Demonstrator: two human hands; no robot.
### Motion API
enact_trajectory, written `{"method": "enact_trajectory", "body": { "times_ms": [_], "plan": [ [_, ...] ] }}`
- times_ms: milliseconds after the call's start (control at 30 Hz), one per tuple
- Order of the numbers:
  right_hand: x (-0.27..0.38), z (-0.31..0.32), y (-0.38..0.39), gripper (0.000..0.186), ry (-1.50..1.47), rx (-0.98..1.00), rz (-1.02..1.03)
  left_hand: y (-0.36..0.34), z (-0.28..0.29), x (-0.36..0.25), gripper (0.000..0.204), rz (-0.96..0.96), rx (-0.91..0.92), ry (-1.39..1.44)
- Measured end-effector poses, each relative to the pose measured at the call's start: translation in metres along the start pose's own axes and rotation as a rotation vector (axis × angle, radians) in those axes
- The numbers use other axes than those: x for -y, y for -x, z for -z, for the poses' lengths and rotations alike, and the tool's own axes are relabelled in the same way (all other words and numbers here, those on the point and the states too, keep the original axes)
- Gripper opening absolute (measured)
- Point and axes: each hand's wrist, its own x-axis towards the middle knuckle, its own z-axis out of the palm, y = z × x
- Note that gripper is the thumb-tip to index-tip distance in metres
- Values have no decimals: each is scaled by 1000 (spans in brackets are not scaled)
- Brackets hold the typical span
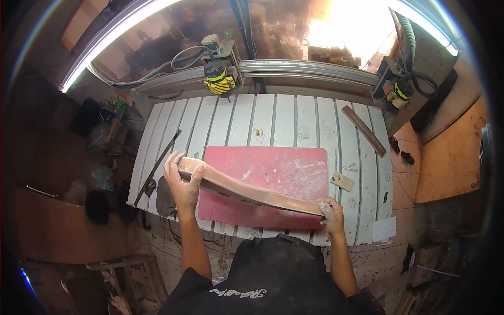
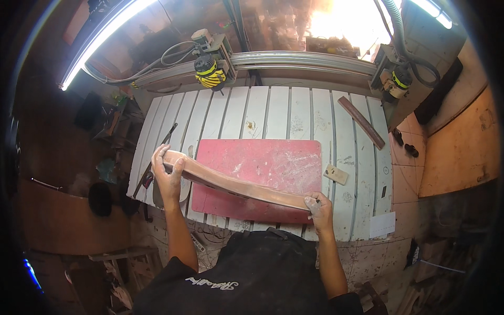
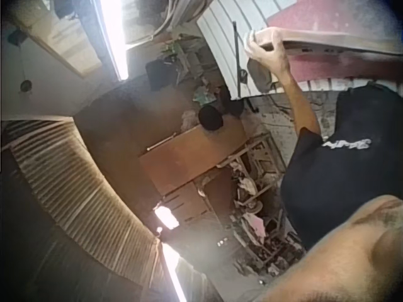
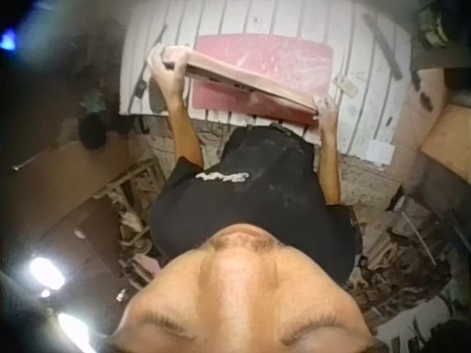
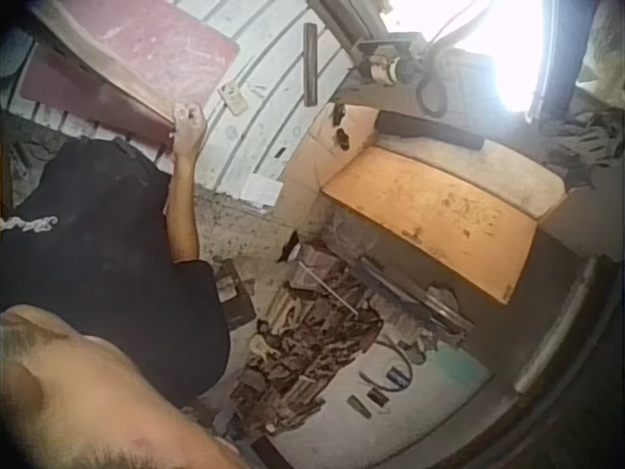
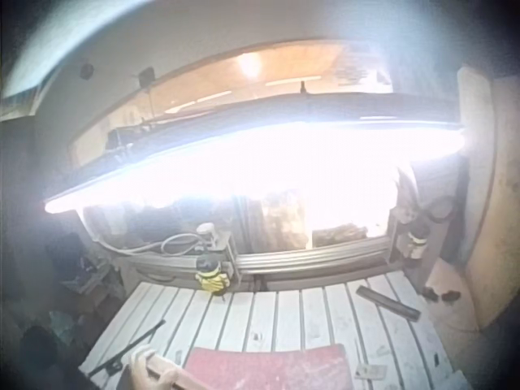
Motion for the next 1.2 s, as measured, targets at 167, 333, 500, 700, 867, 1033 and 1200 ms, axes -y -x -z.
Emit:
{"method": "enact_trajectory", "body": {
  "times_ms": [167, 333, 500, 700, 867, 1033, 1200],
  "plan": [
    [20, 0, -10, 19, 140, 72, 7, -2, -1, -7, 89, -19, 49, -101],
    [36, -8, -8, 23, 686, -309, 518, -6, -8, -27, 97, -21, 76, -217],
    [167, -79, 60, 28, 824, 126, 574, -10, -14, -19, 94, -95, 63, -239],
    [243, -181, 183, 15, 880, 564, 1103, -8, -20, -28, 90, -117, 69, -247],
    [250, -158, 174, 15, 786, 583, 1213, -1, -30, -44, 89, -147, 77, -248],
    [258, -146, 175, 14, 795, 627, 1217, -1, -35, -54, 95, -157, 95, -234],
    [266, -115, 165, 14, 727, 782, 1137, 0, -29, -54, 96, -192, 102, -281]
  ]
}}
